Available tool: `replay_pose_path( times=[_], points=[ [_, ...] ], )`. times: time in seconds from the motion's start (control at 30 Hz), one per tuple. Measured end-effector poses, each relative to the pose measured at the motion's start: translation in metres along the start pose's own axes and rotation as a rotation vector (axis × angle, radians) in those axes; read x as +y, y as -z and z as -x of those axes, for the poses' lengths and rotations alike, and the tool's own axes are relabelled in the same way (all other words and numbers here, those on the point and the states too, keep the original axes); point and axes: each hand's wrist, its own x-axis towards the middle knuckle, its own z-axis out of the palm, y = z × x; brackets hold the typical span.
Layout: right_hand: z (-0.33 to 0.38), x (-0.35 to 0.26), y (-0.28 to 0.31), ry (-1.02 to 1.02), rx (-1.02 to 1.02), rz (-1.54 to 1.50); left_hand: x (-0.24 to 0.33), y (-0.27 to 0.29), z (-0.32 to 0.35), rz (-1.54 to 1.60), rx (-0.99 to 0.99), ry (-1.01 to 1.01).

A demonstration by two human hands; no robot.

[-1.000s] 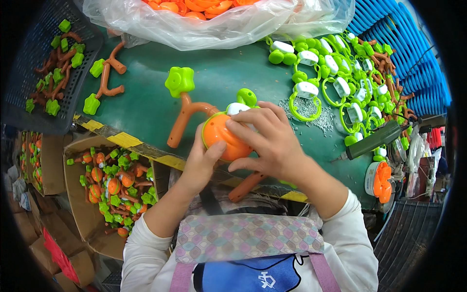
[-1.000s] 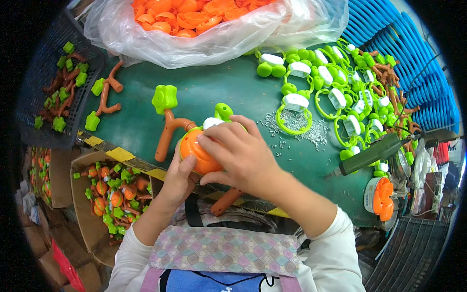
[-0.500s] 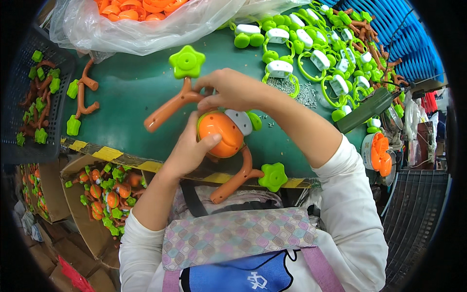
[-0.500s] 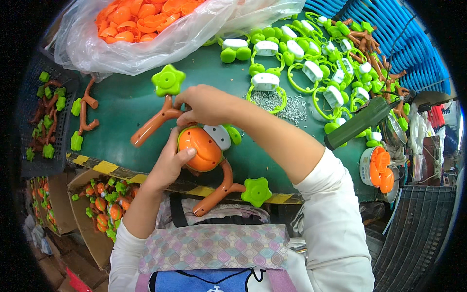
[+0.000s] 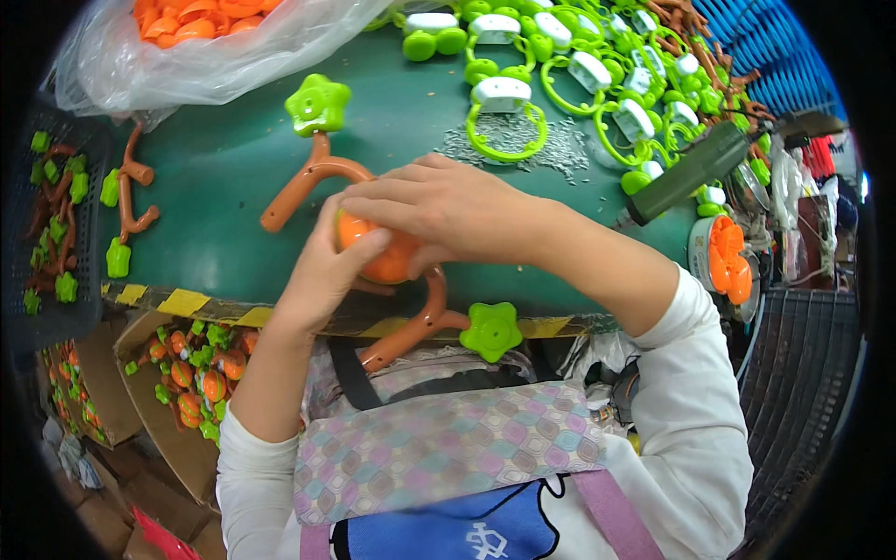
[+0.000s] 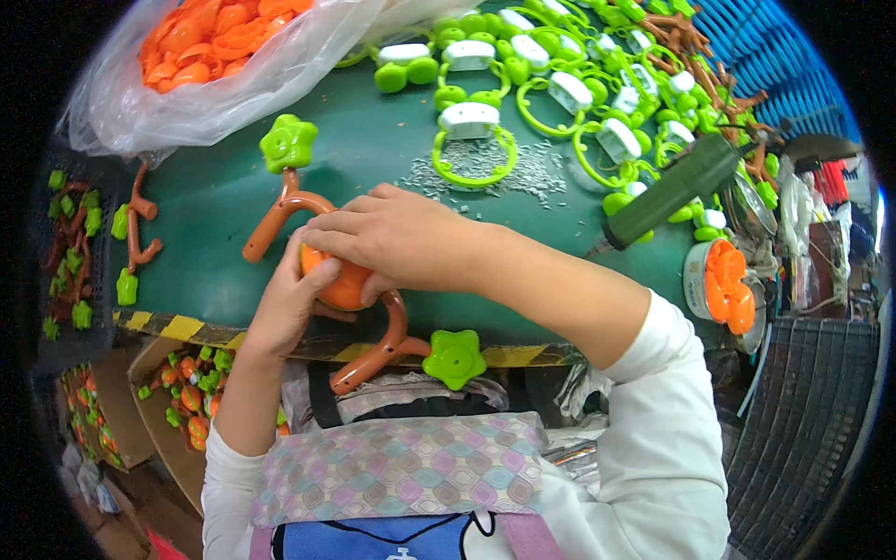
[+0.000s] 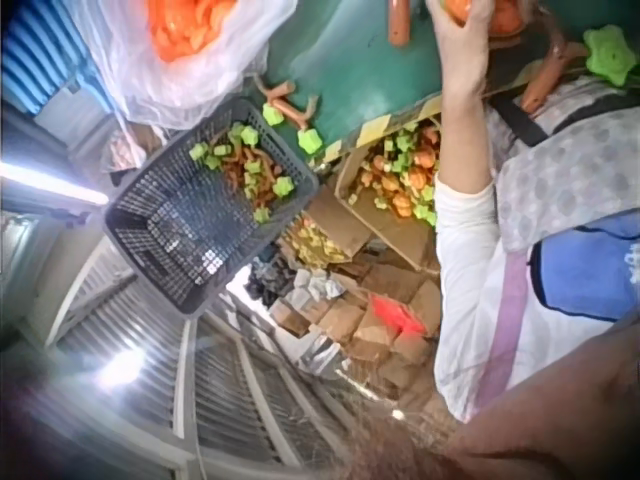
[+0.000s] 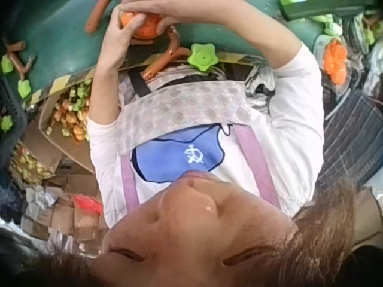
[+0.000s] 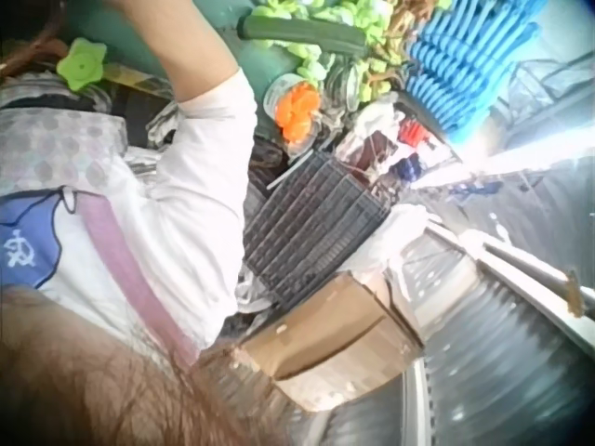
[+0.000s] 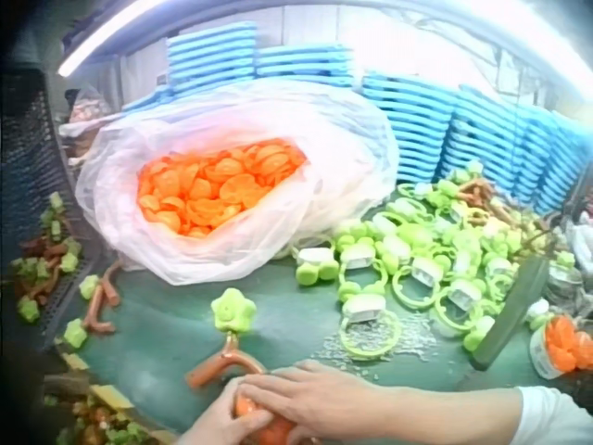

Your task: The person assembles small plastic toys by inserting orange and green parts into a white base, then uses a power drill to fasten screws. The person repeats this process for multiple toy units on a green workbench.

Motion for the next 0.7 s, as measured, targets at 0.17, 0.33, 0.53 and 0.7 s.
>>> replay_pose_path(
  times=[0.17,0.33,0.53,0.7],
  points=[
    [0.025,0.028,0.011,0.001,0.440,-0.013,-0.005,0.002,-0.003,-0.002,0.011,0.007],
    [0.092,0.044,0.001,-0.204,0.245,0.149,-0.006,-0.006,-0.002,-0.040,0.097,0.001],
    [0.089,0.050,-0.023,-0.080,0.222,0.299,-0.009,-0.014,-0.001,-0.093,0.139,-0.043],
    [0.089,0.064,-0.030,-0.096,0.241,0.206,-0.012,-0.014,-0.001,-0.112,0.147,-0.063]
  ],
)
